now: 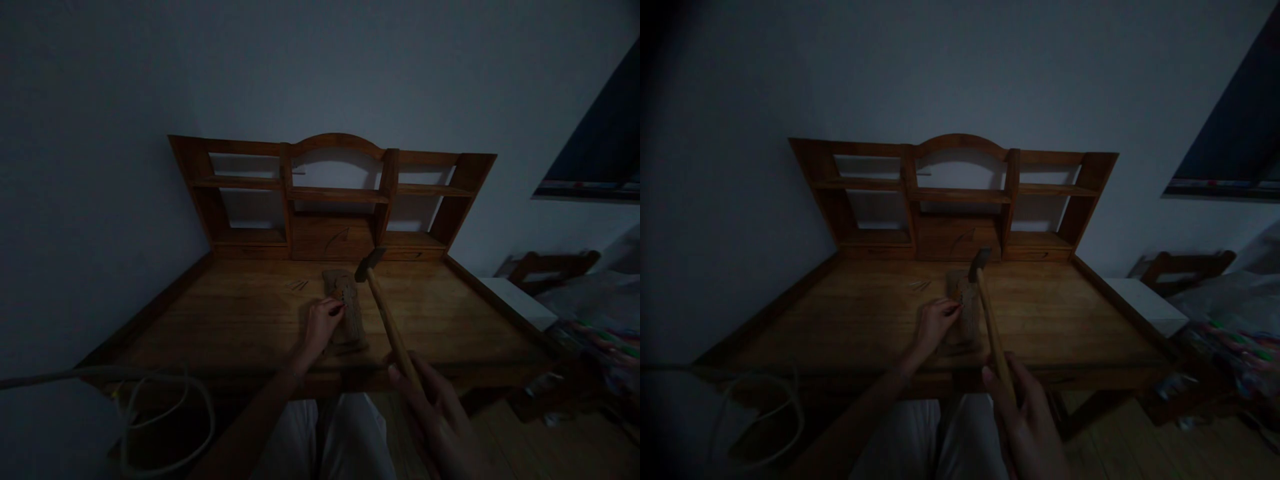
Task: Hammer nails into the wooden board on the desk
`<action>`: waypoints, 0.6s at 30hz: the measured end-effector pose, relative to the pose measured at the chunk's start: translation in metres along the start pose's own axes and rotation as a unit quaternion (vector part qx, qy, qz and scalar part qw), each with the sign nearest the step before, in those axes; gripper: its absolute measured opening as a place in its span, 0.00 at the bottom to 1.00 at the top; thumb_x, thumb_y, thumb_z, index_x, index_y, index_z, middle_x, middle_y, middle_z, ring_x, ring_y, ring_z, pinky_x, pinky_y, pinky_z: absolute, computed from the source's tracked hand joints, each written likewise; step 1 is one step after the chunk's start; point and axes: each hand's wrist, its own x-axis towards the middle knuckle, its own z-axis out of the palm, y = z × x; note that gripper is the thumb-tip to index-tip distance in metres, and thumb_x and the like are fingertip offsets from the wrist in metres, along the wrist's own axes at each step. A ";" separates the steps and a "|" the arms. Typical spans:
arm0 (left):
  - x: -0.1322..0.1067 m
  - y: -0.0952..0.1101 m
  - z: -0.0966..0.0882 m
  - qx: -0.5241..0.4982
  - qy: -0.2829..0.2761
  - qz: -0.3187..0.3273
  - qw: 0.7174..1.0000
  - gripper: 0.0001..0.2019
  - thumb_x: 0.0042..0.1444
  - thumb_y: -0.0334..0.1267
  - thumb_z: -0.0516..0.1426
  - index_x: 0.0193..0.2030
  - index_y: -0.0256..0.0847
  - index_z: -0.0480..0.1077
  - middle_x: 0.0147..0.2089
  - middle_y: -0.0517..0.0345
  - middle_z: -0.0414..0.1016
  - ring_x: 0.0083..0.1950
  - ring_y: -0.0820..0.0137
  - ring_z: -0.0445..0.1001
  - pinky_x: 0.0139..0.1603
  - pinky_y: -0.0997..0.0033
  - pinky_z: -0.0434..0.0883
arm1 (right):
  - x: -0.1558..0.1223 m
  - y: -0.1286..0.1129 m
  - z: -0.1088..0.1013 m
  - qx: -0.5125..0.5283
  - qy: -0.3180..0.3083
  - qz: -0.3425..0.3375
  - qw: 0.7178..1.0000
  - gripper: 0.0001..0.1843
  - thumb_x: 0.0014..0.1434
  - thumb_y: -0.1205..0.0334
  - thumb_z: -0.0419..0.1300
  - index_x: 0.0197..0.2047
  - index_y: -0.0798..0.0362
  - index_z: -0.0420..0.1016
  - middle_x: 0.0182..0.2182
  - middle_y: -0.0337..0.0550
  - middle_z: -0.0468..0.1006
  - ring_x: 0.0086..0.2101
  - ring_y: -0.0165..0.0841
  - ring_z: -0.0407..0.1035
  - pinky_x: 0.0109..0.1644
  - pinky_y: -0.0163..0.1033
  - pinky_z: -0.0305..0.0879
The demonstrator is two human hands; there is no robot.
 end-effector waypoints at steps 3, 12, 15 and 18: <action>0.001 0.002 -0.001 0.021 -0.001 -0.004 1.000 0.05 0.54 0.33 0.58 0.30 0.38 0.76 0.31 0.58 0.75 0.31 0.75 0.70 0.32 0.78 0.63 | -0.002 0.013 0.003 -0.029 -0.005 0.000 1.000 0.32 0.45 0.40 0.64 0.50 0.49 0.72 0.53 0.47 0.70 0.53 0.40 0.64 0.45 0.32 0.69; 0.002 0.006 -0.004 -0.009 -0.012 -0.031 0.999 0.07 0.55 0.33 0.57 0.30 0.37 0.75 0.29 0.59 0.72 0.29 0.77 0.68 0.29 0.79 0.59 | 0.006 0.036 0.007 -0.106 -0.076 0.025 0.991 0.37 0.51 0.36 0.56 0.58 0.50 0.61 0.60 0.45 0.60 0.61 0.38 0.50 0.65 0.46 0.46; 0.003 0.005 -0.003 -0.013 -0.015 -0.038 0.999 0.06 0.54 0.32 0.57 0.29 0.37 0.75 0.28 0.59 0.72 0.29 0.77 0.67 0.29 0.79 0.59 | 0.010 0.044 0.009 -0.134 -0.093 0.022 0.986 0.39 0.52 0.35 0.55 0.59 0.53 0.60 0.60 0.48 0.59 0.60 0.38 0.51 0.64 0.46 0.45; 0.003 0.003 -0.002 -0.015 -0.021 -0.043 0.999 0.06 0.53 0.30 0.58 0.28 0.36 0.75 0.28 0.59 0.72 0.29 0.77 0.68 0.29 0.80 0.58 | 0.010 0.048 0.010 -0.119 -0.081 -0.005 0.990 0.37 0.52 0.38 0.57 0.58 0.53 0.62 0.57 0.49 0.63 0.58 0.40 0.55 0.63 0.48 0.49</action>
